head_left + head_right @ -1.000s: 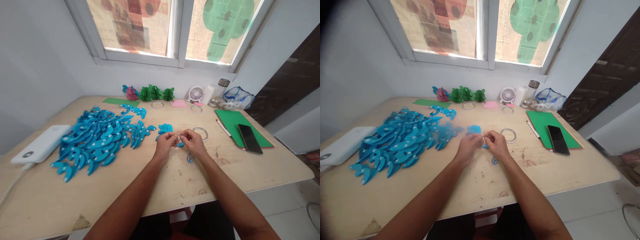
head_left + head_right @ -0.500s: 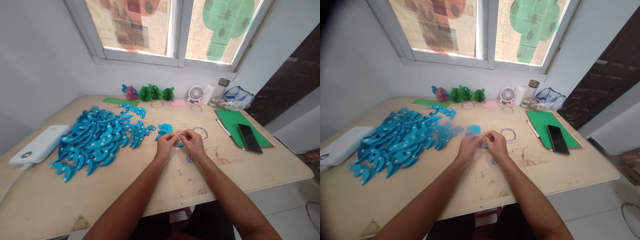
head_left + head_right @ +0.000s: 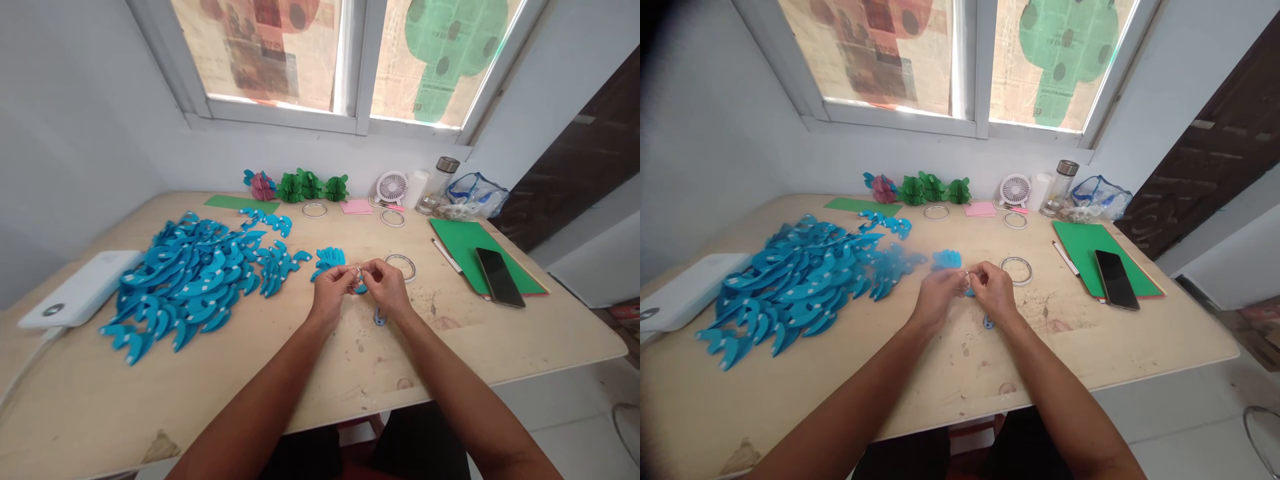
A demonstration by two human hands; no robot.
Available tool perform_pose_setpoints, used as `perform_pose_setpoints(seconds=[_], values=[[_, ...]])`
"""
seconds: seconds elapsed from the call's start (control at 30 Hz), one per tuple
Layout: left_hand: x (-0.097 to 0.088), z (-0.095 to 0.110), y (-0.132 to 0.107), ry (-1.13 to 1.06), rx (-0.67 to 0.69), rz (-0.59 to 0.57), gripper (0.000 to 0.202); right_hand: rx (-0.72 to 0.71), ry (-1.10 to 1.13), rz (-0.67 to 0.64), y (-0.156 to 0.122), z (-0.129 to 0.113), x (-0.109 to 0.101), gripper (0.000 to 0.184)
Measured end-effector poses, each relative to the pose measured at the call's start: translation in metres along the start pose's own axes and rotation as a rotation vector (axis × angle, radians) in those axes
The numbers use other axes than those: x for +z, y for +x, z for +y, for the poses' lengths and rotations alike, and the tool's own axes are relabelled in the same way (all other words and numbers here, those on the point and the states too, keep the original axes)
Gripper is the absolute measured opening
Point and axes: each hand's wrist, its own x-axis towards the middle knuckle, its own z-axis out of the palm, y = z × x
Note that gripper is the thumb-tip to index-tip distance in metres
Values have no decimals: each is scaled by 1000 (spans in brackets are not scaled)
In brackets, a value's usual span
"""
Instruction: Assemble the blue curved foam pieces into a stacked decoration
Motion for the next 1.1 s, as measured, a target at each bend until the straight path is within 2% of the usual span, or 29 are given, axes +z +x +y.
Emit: perform_pose_setpoints(seconds=[0.27,0.7,1.1], values=[[1,0,0,12,18,7,15,-40,-3,-4,0,-4,-1,13],[1,-1,-2,49,121,44,12,79,181,-4,0,-1,2,15],[2,0,-2,74,117,53,12,62,201,-1,0,-2,3,15]])
